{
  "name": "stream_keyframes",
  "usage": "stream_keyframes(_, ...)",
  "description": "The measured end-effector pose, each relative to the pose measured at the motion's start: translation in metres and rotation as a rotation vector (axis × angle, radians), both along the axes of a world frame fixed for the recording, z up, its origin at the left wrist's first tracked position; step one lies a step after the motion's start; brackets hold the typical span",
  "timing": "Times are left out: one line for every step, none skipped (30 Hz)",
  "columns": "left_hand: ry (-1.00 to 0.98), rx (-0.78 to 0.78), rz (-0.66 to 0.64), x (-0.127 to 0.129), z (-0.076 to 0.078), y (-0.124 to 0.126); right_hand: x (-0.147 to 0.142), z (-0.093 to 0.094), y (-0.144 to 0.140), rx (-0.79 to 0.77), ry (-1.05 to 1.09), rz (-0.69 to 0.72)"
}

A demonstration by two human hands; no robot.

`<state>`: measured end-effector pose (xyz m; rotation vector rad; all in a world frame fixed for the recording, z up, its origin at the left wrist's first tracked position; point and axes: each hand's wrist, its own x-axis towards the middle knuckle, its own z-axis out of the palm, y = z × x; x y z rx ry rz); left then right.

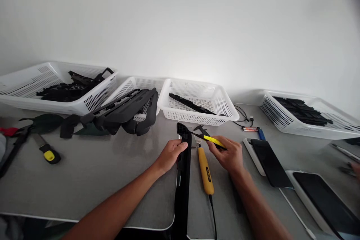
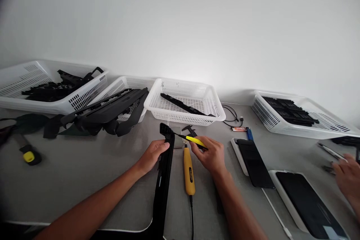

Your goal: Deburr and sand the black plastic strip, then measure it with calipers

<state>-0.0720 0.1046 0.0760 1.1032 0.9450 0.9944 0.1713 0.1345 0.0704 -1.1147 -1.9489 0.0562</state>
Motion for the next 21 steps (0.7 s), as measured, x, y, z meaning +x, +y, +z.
stream_keyframes(-0.008,0.001,-0.009,0.0000,0.0010,-0.0005,0.0011,-0.0001,0.0004,-0.012,-0.003,0.001)
stream_keyframes(-0.017,0.003,-0.016,0.0001,0.0019,-0.0010,0.0020,0.0000,0.0007,-0.024,-0.007,0.001)
stream_keyframes(-0.021,0.007,-0.020,0.0002,0.0025,-0.0014,0.0028,0.0001,0.0008,-0.033,-0.008,-0.002)
stream_keyframes(-0.020,0.012,-0.018,0.0002,0.0028,-0.0017,0.0033,0.0002,0.0009,-0.043,-0.008,-0.007)
stream_keyframes(-0.014,0.019,-0.009,0.0001,0.0026,-0.0016,0.0036,0.0004,0.0009,-0.049,-0.006,-0.010)
stream_keyframes(-0.007,0.025,0.005,-0.0001,0.0020,-0.0014,0.0036,0.0007,0.0008,-0.055,-0.006,-0.009)
stream_keyframes(0.001,0.031,0.017,-0.0003,0.0010,-0.0009,0.0036,0.0009,0.0006,-0.059,-0.006,-0.004)
stream_keyframes(0.007,0.034,0.027,-0.0006,-0.0002,-0.0003,0.0034,0.0012,0.0003,-0.063,-0.008,0.005)
stream_keyframes(0.012,0.037,0.034,-0.0008,-0.0014,0.0004,0.0031,0.0014,0.0001,-0.065,-0.009,0.013)
stream_keyframes(0.016,0.039,0.040,-0.0009,-0.0024,0.0010,0.0028,0.0016,-0.0002,-0.067,-0.011,0.018)
stream_keyframes(0.020,0.042,0.045,-0.0010,-0.0033,0.0015,0.0025,0.0018,-0.0004,-0.067,-0.010,0.018)
stream_keyframes(0.024,0.045,0.048,-0.0009,-0.0037,0.0018,0.0022,0.0020,-0.0006,-0.064,-0.007,0.015)
stream_keyframes(0.026,0.048,0.047,-0.0006,-0.0039,0.0018,0.0020,0.0021,-0.0008,-0.059,-0.002,0.014)
stream_keyframes(0.027,0.051,0.041,-0.0002,-0.0037,0.0017,0.0017,0.0023,-0.0010,-0.054,0.004,0.017)
stream_keyframes(0.028,0.054,0.029,0.0002,-0.0034,0.0014,0.0015,0.0024,-0.0011,-0.048,0.007,0.026)
stream_keyframes(0.030,0.059,0.014,0.0007,-0.0030,0.0011,0.0014,0.0024,-0.0012,-0.045,0.008,0.042)
stream_keyframes(0.033,0.065,0.000,0.0011,-0.0026,0.0008,0.0014,0.0023,-0.0011,-0.042,0.008,0.056)
stream_keyframes(0.038,0.068,-0.010,0.0015,-0.0024,0.0006,0.0014,0.0022,-0.0010,-0.042,0.008,0.063)
stream_keyframes(0.046,0.068,-0.018,0.0017,-0.0024,0.0005,0.0014,0.0019,-0.0008,-0.041,0.009,0.060)
stream_keyframes(0.058,0.065,-0.023,0.0019,-0.0026,0.0005,0.0014,0.0017,-0.0008,-0.042,0.012,0.048)
stream_keyframes(0.071,0.063,-0.022,0.0020,-0.0031,0.0007,0.0011,0.0015,-0.0008,-0.041,0.017,0.032)
